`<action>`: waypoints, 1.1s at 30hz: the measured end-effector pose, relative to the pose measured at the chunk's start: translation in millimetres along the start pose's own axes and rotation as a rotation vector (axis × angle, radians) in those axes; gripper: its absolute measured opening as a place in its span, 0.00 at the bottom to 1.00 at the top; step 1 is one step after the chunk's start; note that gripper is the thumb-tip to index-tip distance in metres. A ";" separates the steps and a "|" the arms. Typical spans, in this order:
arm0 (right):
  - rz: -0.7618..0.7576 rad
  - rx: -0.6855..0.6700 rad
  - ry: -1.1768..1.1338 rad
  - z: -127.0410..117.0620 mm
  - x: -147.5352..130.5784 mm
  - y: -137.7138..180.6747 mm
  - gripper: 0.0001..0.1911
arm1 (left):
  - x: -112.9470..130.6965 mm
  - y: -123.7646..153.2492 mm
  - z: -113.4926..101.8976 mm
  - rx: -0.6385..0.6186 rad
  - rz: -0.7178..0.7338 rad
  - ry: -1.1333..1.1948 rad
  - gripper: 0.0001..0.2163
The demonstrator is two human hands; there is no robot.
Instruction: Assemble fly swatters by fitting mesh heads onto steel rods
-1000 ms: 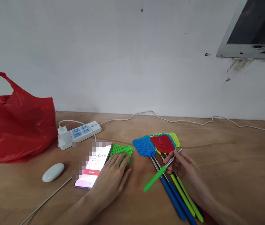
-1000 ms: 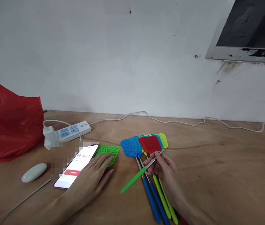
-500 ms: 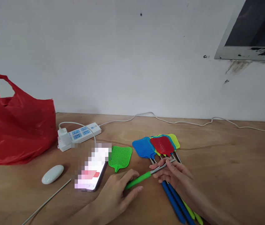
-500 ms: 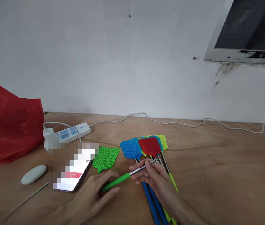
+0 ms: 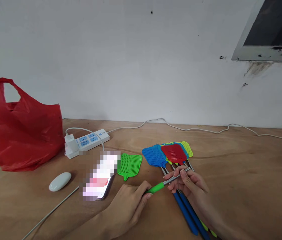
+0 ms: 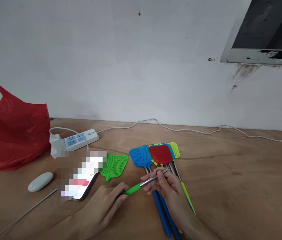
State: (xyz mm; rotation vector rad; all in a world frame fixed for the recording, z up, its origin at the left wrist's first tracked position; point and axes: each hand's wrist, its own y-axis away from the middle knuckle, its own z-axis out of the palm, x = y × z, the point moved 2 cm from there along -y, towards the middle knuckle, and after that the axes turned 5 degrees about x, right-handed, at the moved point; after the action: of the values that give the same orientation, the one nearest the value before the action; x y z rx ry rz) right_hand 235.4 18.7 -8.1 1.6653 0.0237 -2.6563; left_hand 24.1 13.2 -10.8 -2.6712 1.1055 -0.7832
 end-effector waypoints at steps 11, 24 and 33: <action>-0.063 0.010 0.028 3.4 -4.9 4.3 0.15 | 6.7 -1.6 -5.8 -0.033 -0.045 0.095 0.20; -0.130 -0.007 0.068 6.4 -9.4 8.9 0.17 | 8.3 0.7 -2.1 -0.084 -0.103 0.102 0.21; -0.112 0.065 0.031 2.9 -1.1 8.7 0.17 | 9.5 1.5 2.8 -0.044 -0.171 0.153 0.23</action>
State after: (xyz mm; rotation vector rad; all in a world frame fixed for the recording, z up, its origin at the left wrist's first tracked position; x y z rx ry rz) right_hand 233.4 9.9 -5.9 1.7751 0.0311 -2.7398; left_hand 30.3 5.4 -9.8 -2.8115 0.9444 -1.0195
